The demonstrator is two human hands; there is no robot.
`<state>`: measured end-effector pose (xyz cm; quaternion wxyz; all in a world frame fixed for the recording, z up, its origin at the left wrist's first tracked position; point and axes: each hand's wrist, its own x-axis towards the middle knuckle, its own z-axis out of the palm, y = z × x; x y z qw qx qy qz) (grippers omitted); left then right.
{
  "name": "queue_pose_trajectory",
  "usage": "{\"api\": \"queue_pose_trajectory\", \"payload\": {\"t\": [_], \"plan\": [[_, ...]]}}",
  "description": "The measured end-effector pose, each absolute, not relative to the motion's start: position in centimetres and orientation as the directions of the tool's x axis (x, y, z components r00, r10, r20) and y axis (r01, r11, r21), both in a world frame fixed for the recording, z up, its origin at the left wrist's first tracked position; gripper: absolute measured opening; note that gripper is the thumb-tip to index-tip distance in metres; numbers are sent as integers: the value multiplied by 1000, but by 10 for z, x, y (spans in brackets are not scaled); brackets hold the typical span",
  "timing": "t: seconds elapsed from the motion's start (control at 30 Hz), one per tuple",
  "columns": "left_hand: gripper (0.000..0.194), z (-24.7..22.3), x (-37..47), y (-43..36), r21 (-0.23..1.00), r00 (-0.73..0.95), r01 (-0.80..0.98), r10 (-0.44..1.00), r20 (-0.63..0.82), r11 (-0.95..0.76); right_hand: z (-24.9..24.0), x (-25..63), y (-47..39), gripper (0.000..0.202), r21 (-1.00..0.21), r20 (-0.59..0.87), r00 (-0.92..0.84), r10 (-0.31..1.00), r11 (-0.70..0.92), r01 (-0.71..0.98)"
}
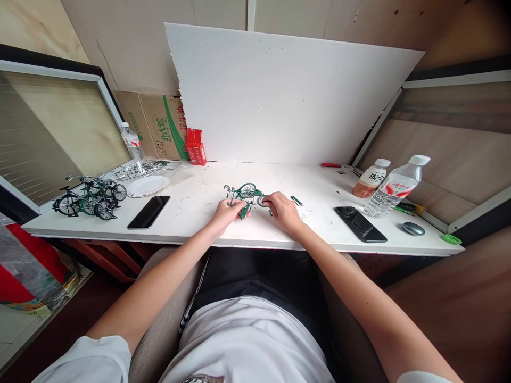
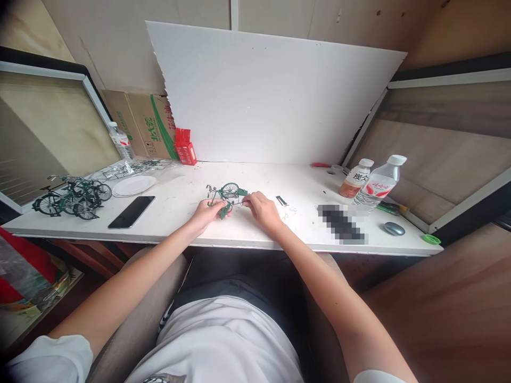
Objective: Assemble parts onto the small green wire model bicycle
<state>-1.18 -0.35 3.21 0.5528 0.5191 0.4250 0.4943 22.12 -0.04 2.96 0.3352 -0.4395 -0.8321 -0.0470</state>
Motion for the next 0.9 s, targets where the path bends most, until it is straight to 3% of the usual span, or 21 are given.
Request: {"api": "queue_pose_trajectory", "payload": {"t": [0.4,0.7,0.9], "plan": [[36,20,-12,1,995,141,-80,987,72,-62,25,226,4,36,-198,752,-405,520,764,614],[31,18,-9,0,985,156,-3,973,171,-173,24,223,0,31,-159,713,-454,535,753,638],[28,22,-8,-4,988,145,8,978,151,-154,23,223,2,32,-140,699,-463,545,739,659]]}}
